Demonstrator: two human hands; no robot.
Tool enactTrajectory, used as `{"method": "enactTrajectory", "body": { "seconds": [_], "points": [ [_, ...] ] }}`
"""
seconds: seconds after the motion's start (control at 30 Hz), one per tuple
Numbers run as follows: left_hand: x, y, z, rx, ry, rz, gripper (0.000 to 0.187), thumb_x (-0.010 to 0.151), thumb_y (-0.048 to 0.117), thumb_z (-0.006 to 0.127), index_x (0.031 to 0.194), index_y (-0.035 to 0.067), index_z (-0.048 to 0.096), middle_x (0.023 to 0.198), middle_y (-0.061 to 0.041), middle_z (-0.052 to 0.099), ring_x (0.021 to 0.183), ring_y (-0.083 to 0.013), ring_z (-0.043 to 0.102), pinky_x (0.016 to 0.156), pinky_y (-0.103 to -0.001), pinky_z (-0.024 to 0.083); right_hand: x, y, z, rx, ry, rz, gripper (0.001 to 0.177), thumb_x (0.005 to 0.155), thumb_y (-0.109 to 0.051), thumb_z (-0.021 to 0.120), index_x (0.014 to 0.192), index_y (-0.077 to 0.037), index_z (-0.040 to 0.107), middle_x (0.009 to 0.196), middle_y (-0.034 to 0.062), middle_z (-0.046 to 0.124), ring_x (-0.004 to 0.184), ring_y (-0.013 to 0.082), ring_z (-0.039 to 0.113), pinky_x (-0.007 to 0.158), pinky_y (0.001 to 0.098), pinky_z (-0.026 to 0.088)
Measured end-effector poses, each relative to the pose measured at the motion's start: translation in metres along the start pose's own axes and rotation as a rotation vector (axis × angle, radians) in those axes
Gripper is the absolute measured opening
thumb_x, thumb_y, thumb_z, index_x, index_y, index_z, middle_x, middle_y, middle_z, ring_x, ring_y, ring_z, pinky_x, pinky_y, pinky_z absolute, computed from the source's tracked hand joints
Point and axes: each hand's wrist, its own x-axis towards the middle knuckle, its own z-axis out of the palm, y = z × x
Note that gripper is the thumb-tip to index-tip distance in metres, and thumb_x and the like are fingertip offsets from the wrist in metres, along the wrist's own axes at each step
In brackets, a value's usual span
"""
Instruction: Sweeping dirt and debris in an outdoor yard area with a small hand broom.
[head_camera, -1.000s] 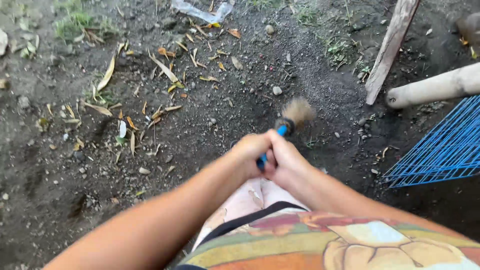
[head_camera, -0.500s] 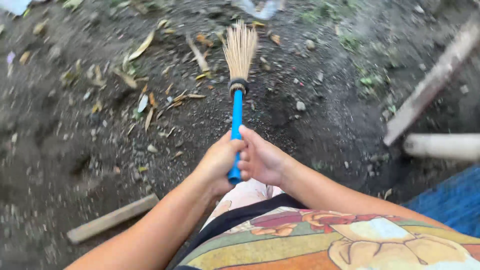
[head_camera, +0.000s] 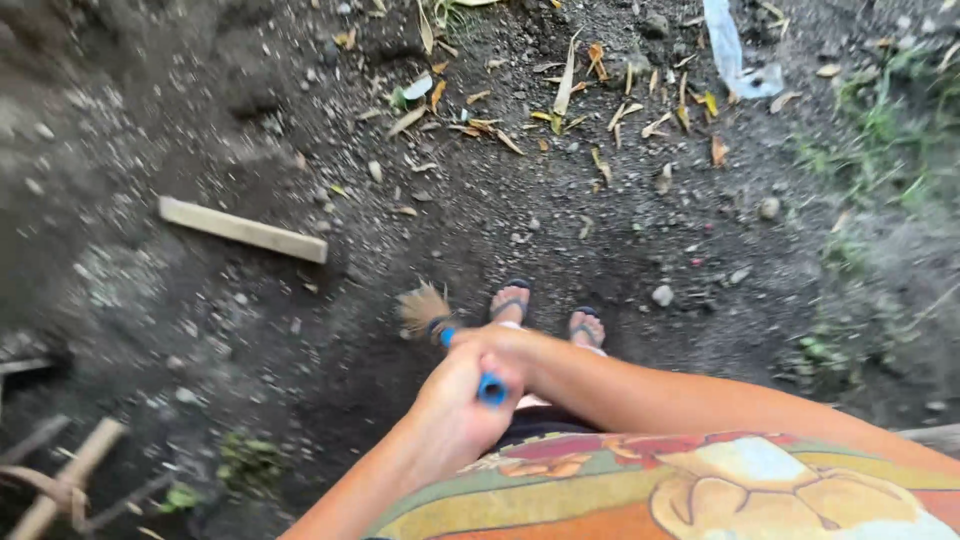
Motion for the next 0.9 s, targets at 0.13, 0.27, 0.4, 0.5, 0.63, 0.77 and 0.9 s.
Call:
{"method": "enactTrajectory", "body": {
  "seconds": [0.13,0.27,0.4,0.5,0.63,0.77,0.9],
  "points": [
    [0.057,-0.089,0.058,0.094,-0.346,-0.006,0.019,0.091,-0.006,0.058,0.095,0.011,0.051,0.071,-0.002,0.053,0.054,-0.0143,0.052,0.045,-0.029,0.041,-0.086,-0.024,-0.040,-0.003,0.216,-0.063,0.029,0.092,-0.031,0.053,0.094,-0.003,0.062,0.080,0.0150,0.071,0.064,0.0259,0.067,0.062,0.0360,0.058],
    [0.034,-0.121,0.111,0.244,-0.480,-0.170,0.018,0.087,-0.003,0.059,0.090,0.013,0.051,0.064,0.000,0.046,0.044,-0.0113,0.044,0.039,-0.028,0.035,-0.152,-0.062,-0.038,-0.041,0.402,-0.211,0.029,0.083,-0.028,0.051,0.088,-0.002,0.060,0.080,0.0223,0.071,0.067,0.0334,0.071,0.064,0.0426,0.059],
    [-0.001,-0.088,0.035,0.150,-0.504,-0.157,0.017,0.090,0.005,0.062,0.081,0.013,0.050,0.059,0.002,0.046,0.041,-0.0102,0.044,0.036,-0.027,0.035,-0.131,-0.036,0.003,-0.307,0.585,-0.215,0.022,0.086,-0.024,0.069,0.095,-0.003,0.068,0.076,0.0106,0.066,0.061,0.0222,0.060,0.054,0.0408,0.052],
    [-0.044,-0.056,-0.003,-0.053,-0.417,-0.207,0.020,0.090,0.006,0.062,0.077,0.011,0.047,0.056,0.002,0.045,0.041,-0.0098,0.045,0.036,-0.027,0.037,-0.085,0.006,0.018,-0.186,0.320,-0.187,0.017,0.088,-0.018,0.071,0.091,-0.002,0.066,0.076,0.0100,0.067,0.062,0.0207,0.063,0.055,0.0385,0.053],
    [-0.012,-0.063,0.036,-0.228,-0.287,-0.107,0.012,0.088,-0.001,0.055,0.082,0.009,0.052,0.063,0.000,0.051,0.048,-0.0094,0.049,0.042,-0.024,0.041,-0.042,-0.020,0.008,-0.229,0.206,-0.163,0.008,0.086,-0.014,0.068,0.085,-0.006,0.065,0.071,0.0054,0.063,0.059,0.0166,0.061,0.052,0.0352,0.052],
    [0.051,-0.080,0.120,-0.019,-0.366,0.009,0.016,0.087,-0.001,0.055,0.081,0.013,0.050,0.060,0.000,0.048,0.043,-0.0107,0.046,0.039,-0.025,0.041,-0.046,-0.060,-0.002,0.925,-0.587,-0.618,0.017,0.076,-0.001,0.061,0.076,-0.016,0.053,0.064,-0.0043,0.048,0.050,0.0093,0.047,0.045,0.0299,0.040],
    [0.052,-0.085,0.149,0.086,-0.481,-0.135,0.019,0.091,0.009,0.060,0.082,0.019,0.046,0.056,0.004,0.042,0.037,-0.0071,0.041,0.032,-0.023,0.035,-0.057,-0.062,0.008,2.172,-1.297,-1.075,0.029,0.073,0.005,0.060,0.072,-0.021,0.046,0.059,-0.0098,0.042,0.044,0.0048,0.042,0.040,0.0266,0.033]
  ]
}}
